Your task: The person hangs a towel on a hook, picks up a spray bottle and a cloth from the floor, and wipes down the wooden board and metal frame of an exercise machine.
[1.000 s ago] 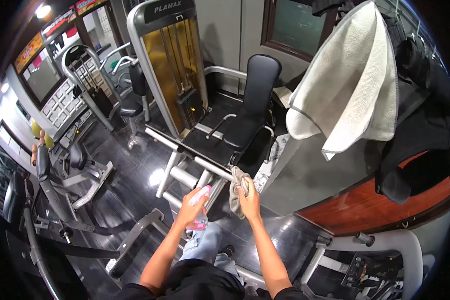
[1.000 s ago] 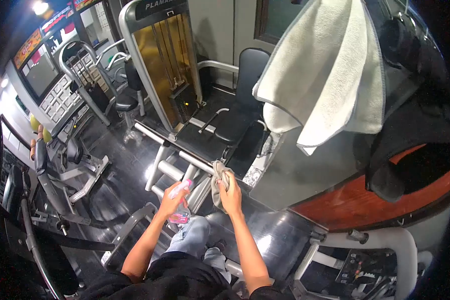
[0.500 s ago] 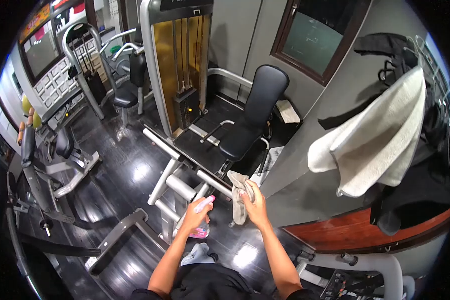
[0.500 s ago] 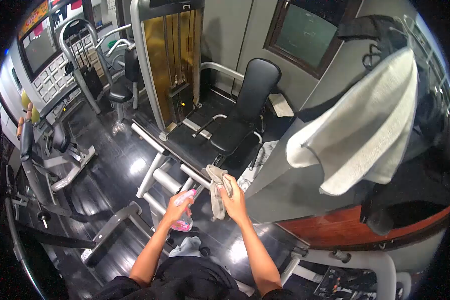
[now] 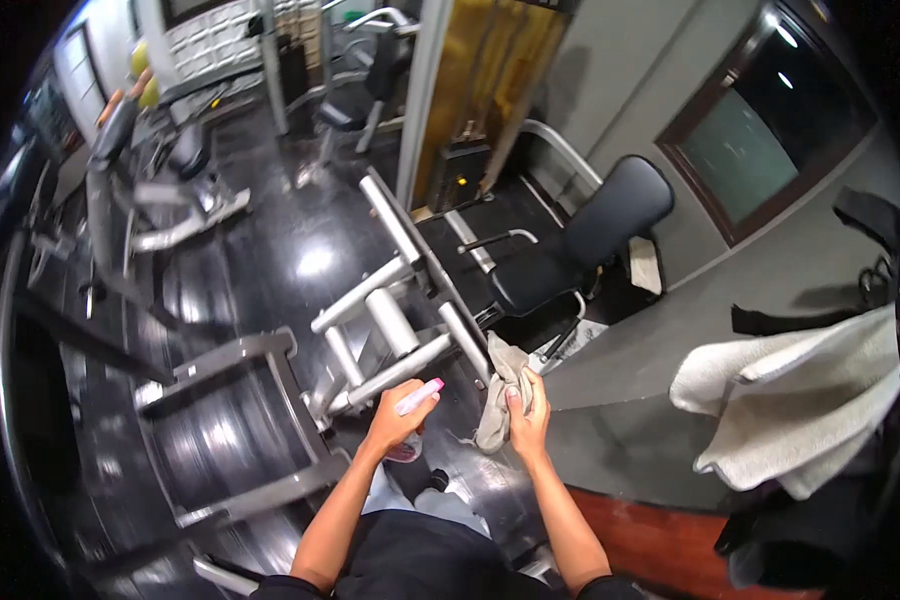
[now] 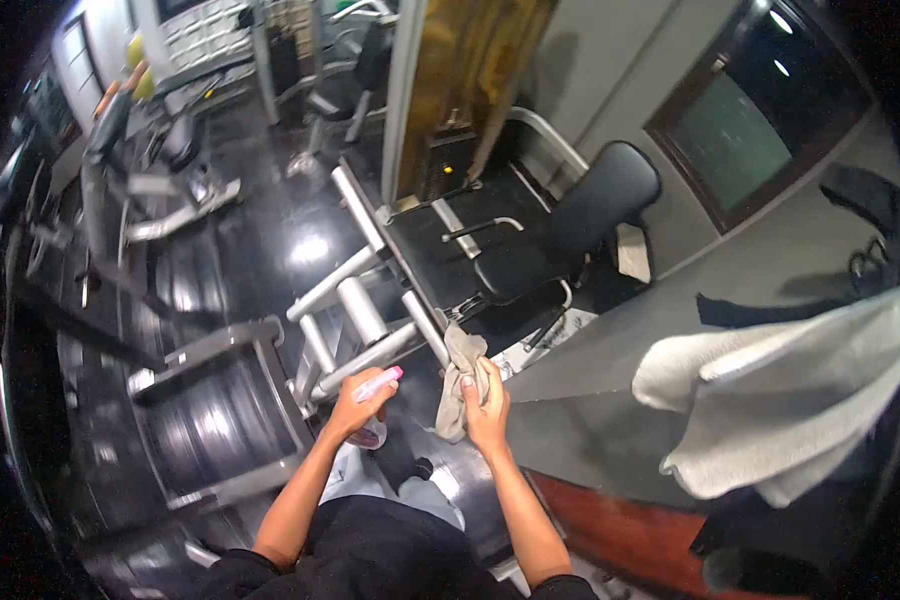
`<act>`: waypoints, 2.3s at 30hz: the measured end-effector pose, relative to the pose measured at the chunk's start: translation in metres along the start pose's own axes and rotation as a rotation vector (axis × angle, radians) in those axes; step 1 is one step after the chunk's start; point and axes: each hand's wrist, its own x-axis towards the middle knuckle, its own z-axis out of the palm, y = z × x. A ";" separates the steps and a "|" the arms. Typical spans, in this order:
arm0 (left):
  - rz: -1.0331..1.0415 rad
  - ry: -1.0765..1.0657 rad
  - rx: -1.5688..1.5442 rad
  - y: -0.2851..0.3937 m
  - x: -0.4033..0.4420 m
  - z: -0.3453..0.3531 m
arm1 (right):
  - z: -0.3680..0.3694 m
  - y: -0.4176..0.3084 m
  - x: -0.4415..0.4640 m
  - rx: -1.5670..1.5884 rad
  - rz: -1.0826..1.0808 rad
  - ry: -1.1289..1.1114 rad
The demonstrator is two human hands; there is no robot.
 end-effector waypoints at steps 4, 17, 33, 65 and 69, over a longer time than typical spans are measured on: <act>-0.101 0.137 -0.167 -0.017 -0.023 0.021 | -0.007 0.017 -0.019 -0.127 -0.201 -0.096; 0.017 0.112 -0.387 -0.057 -0.003 0.052 | 0.001 0.092 -0.112 -0.233 -0.061 -0.254; 0.086 -0.080 -0.522 -0.072 0.038 0.055 | 0.004 0.053 -0.119 -0.425 -0.120 0.093; -0.073 0.038 -0.749 -0.084 0.008 -0.009 | 0.104 -0.072 0.110 -1.623 -0.844 -0.769; -0.068 0.025 -0.697 -0.087 0.014 -0.020 | 0.056 -0.096 0.061 -1.644 -0.514 -0.852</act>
